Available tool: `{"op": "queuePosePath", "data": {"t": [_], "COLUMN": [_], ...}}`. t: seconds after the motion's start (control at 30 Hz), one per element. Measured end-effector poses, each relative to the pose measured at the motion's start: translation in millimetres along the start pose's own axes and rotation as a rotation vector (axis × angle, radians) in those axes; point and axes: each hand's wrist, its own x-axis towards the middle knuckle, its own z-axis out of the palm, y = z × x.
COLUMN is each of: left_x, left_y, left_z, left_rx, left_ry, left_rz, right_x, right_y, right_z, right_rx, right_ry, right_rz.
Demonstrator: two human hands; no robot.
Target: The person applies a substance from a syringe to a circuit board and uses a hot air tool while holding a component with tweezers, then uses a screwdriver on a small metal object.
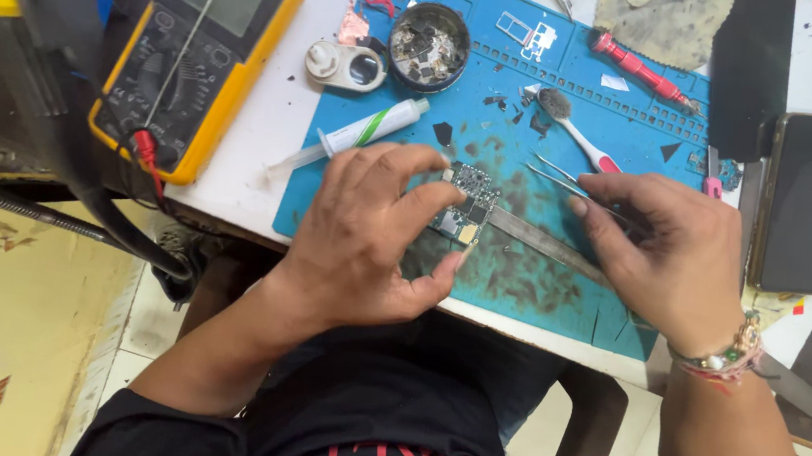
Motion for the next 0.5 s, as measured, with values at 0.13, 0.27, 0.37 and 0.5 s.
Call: {"op": "queuePosePath", "data": {"t": [0.13, 0.27, 0.37, 0.5], "left_x": [7.9, 6.6, 7.3, 5.3], "left_y": [-7.5, -10.4, -12.4, -11.5], "left_z": [4.5, 6.4, 9.9, 12.7], "left_rx": [0.033, 0.012, 0.038, 0.032], "left_ry": [-0.018, -0.068, -0.122, -0.173], "left_rz": [-0.029, -0.052, -0.031, -0.005], "right_x": [-3.5, -9.1, -11.4, -20.2], "right_y": [1.4, 0.3, 6.1, 12.6], "right_z": [1.9, -5.5, -5.7, -10.4], "right_rx": [0.079, 0.175, 0.092, 0.137], "right_ry": [0.077, 0.195, 0.239, 0.240], "right_rz": [0.106, 0.125, 0.007, -0.032]}}
